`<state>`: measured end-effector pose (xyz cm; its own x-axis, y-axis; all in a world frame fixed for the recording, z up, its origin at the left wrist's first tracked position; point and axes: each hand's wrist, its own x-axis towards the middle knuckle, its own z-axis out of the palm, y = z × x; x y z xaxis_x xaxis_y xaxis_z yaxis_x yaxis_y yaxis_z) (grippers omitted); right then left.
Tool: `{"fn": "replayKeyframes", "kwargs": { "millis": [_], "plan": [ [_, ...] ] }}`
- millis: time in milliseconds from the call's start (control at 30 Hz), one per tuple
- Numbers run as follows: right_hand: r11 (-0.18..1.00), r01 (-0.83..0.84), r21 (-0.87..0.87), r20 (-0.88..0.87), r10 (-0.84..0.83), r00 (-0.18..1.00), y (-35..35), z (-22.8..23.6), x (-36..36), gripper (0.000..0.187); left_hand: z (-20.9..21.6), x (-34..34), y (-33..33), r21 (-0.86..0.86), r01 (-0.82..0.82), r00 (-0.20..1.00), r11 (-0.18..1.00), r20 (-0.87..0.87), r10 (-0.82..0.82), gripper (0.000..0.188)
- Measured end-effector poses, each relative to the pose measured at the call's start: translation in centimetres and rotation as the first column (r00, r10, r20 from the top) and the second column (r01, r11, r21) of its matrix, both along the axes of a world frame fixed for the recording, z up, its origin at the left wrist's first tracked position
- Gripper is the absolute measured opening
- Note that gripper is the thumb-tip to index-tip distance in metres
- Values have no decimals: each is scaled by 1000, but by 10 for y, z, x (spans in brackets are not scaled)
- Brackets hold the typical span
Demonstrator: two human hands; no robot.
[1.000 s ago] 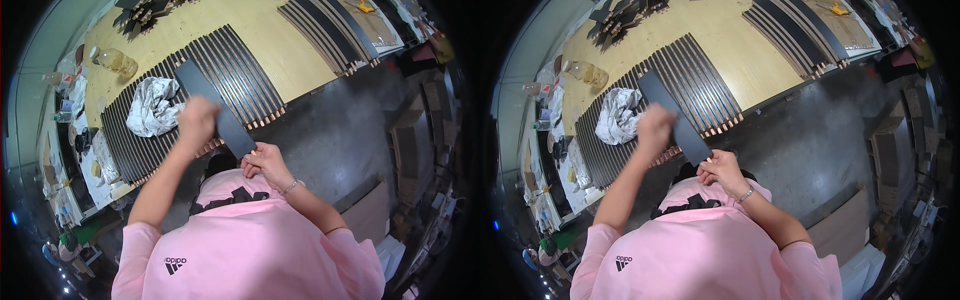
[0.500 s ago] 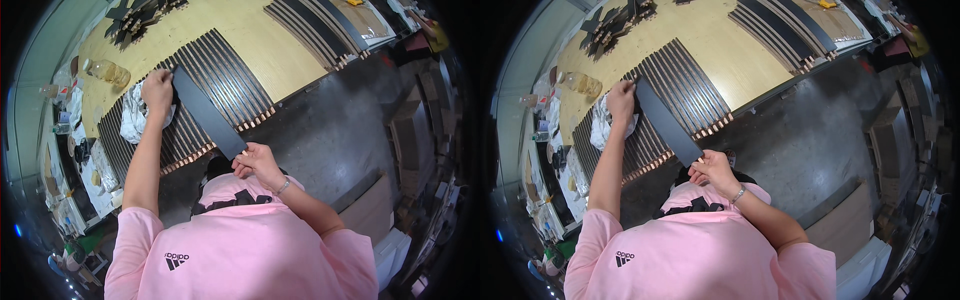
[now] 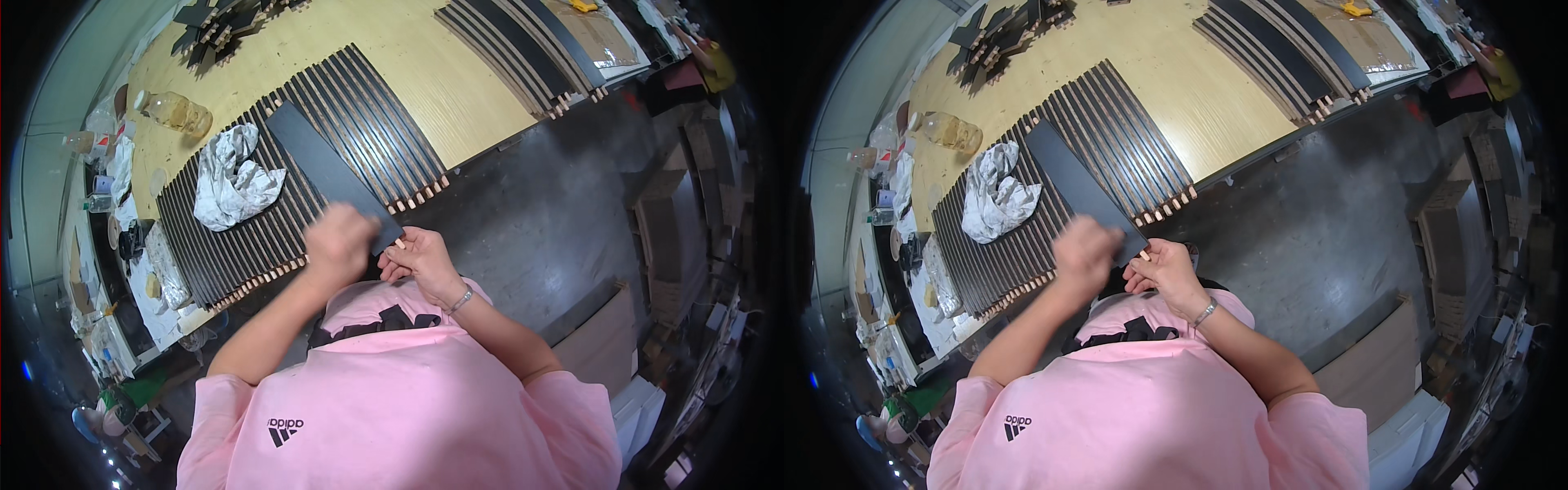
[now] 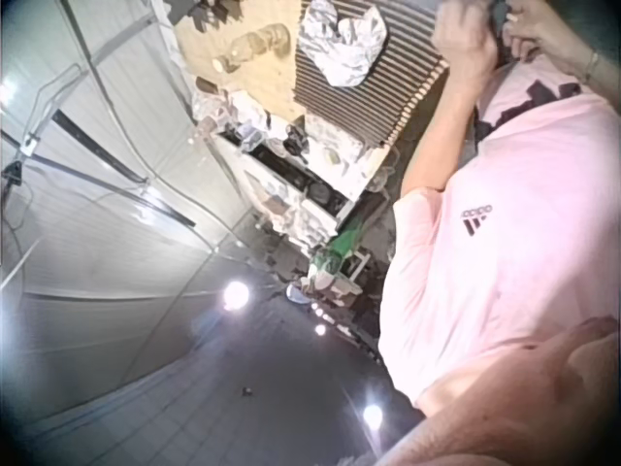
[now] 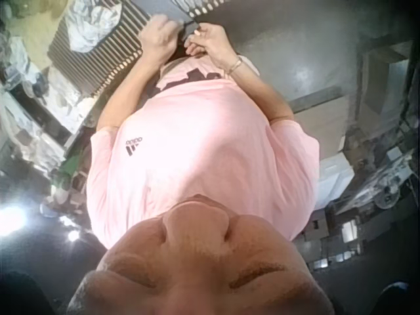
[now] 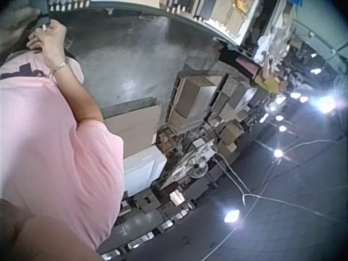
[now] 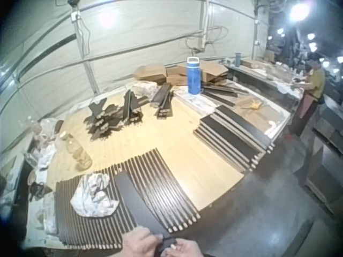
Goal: The person processes wooden panels with dowels by applying a substance with a sponge, scraping the edges with a metal blade, and wiping the surfaces with a cloth.
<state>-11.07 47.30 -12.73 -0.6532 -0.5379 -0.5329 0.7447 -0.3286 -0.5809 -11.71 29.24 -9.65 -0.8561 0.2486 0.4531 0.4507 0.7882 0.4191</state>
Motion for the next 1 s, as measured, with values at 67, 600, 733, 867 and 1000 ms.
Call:
{"fn": "replayKeyframes", "kwargs": {
  "millis": [67, 600, 733, 867, 1000],
  "plan": [
    [1000, 4, -27, 6, -3, 1000, 1, 0, 1, 8, 9, 9, 8, 35, 46, 993, 998, 107, -49, 11],
    [995, -90, 47, -18, 91, 996, 5, 11, -9, 15, 12, -7, -10, 13, 23, 994, 1000, 106, -24, 6],
    [906, 110, 408, -433, 86, 897, 0, 12, 0, 42, 1, -22, -41, 68, -151, 978, 986, 156, 139, 5],
    [799, 137, 586, -538, 257, 803, -14, 17, -3, 60, -3, -81, -110, 49, -557, 819, 829, 201, 538, 9],
    [628, 177, 758, -559, 486, 671, -22, 20, -2, 74, -5, -106, -145, 86, -726, 681, 682, 231, 695, 13]
  ]
}}
